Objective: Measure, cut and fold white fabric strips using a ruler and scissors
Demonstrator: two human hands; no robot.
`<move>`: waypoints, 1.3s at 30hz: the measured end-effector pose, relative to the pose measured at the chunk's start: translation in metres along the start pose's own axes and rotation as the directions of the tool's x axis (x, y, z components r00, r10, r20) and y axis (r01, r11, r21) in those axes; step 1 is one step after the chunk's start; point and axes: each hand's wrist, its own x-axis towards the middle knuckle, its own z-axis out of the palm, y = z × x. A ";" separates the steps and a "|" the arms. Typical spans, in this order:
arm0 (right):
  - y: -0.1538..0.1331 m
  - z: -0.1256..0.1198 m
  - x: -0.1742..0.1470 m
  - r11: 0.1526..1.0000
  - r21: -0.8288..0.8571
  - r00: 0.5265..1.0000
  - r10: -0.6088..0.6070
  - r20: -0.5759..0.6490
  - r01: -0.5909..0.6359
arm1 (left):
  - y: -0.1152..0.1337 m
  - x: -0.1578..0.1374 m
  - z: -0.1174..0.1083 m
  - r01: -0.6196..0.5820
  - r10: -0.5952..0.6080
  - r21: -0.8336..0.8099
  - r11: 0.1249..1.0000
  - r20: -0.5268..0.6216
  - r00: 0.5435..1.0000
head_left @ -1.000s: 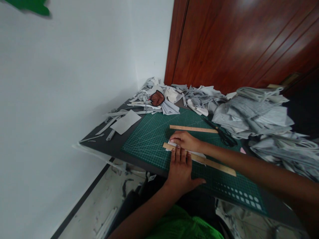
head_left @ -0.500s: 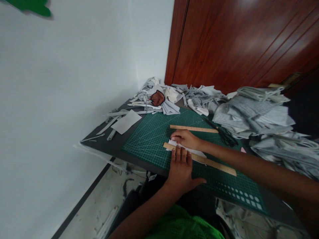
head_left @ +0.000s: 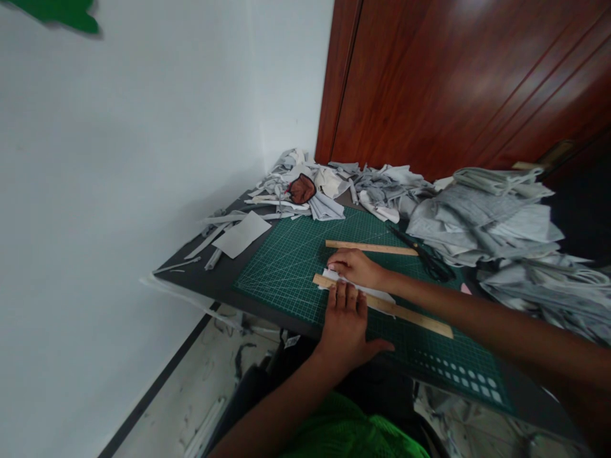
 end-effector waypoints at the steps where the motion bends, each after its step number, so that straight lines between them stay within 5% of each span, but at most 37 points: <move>1: -0.001 0.001 -0.001 1.000 -0.002 1.000 -0.002 -0.004 0.002 | -0.001 0.001 -0.001 0.001 -0.001 -0.004 1.000 -0.006 1.000; 17: 0.003 -0.003 0.007 0.999 0.029 0.995 -0.022 0.094 0.020 | -0.001 0.000 0.003 -0.016 0.016 0.021 1.000 -0.009 1.000; 39: -0.002 0.003 -0.004 0.999 -0.032 1.000 -0.001 0.003 0.001 | 0.001 0.001 -0.003 -0.002 0.002 0.001 1.000 0.031 1.000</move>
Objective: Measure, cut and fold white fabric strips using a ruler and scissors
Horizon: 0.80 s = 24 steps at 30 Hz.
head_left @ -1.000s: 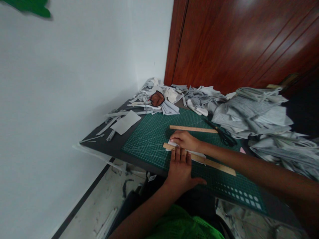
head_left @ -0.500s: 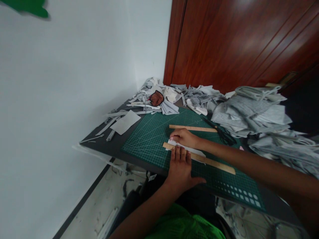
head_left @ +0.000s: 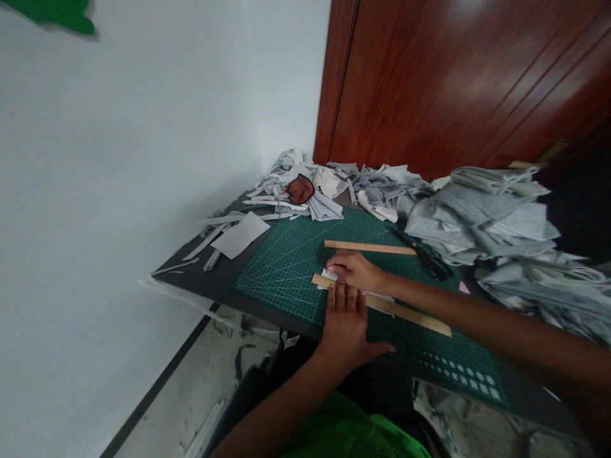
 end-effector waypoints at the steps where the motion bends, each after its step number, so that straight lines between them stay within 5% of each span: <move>1: 0.000 0.001 0.000 1.000 -0.003 1.000 -0.002 0.001 0.002 | 0.000 0.000 0.000 -0.001 0.001 0.003 1.000 -0.002 1.000; 24: 0.002 -0.003 0.003 1.000 0.008 1.000 0.030 0.009 -0.030 | 0.000 0.000 0.001 0.008 -0.008 0.000 1.000 0.001 1.000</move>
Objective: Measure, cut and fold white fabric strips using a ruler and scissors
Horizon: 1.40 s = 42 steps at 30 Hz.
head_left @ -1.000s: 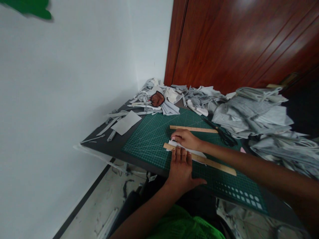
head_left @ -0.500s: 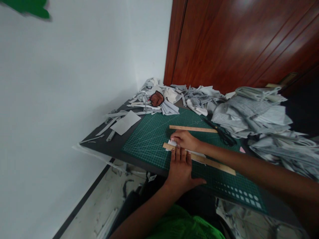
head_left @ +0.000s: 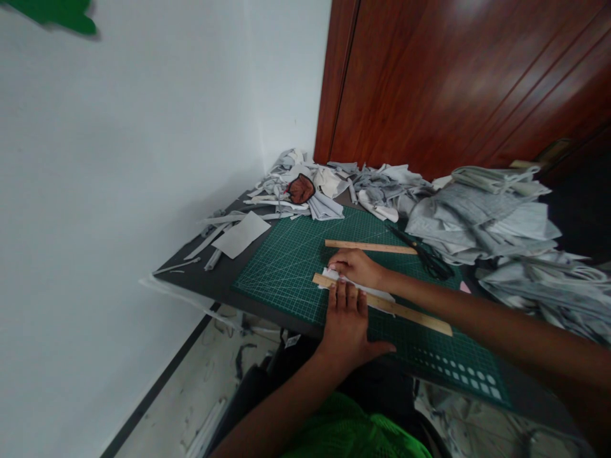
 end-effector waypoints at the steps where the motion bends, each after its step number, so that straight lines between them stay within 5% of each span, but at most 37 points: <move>1: 0.000 0.000 0.000 1.000 -0.002 1.000 0.000 0.001 0.000 | 0.000 0.000 0.000 0.002 -0.002 -0.001 1.000 0.000 1.000; 42: 0.002 0.008 0.009 0.996 -0.084 0.998 0.030 -0.063 -0.035 | 0.002 -0.002 0.006 0.036 -0.036 -0.011 0.999 -0.033 0.999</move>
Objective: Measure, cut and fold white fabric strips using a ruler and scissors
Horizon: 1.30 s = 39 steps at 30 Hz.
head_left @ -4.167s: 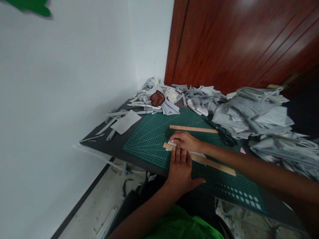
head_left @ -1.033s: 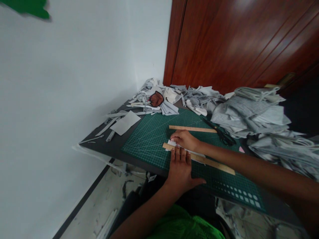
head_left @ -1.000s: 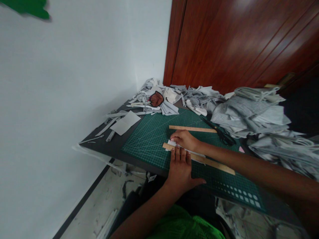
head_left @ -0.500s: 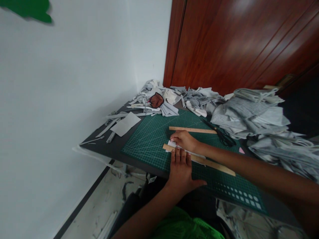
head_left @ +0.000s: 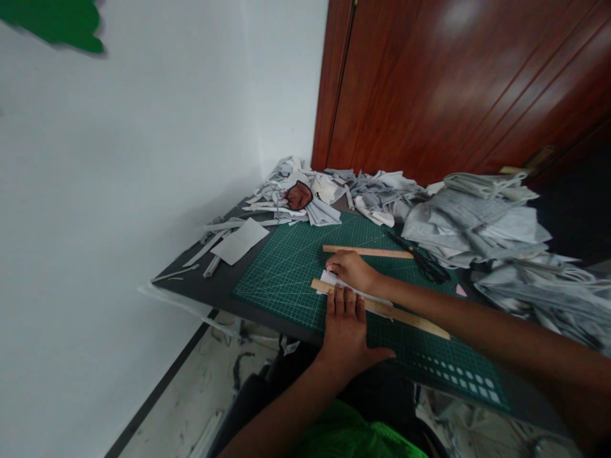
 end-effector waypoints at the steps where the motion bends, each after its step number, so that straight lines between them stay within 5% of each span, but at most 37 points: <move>1: 0.000 0.000 0.000 1.000 -0.003 1.000 0.002 -0.005 -0.002 | 0.000 0.000 0.000 -0.002 0.002 0.002 1.000 -0.003 1.000; 22: 0.007 0.002 -0.011 0.998 0.003 0.985 0.056 -0.163 -0.057 | -0.002 0.000 0.005 -0.015 0.015 -0.009 1.000 -0.029 0.999; 39: -0.010 0.008 -0.016 0.998 0.019 0.986 0.055 -0.156 -0.053 | -0.001 0.001 0.001 -0.013 0.012 -0.005 1.000 -0.028 1.000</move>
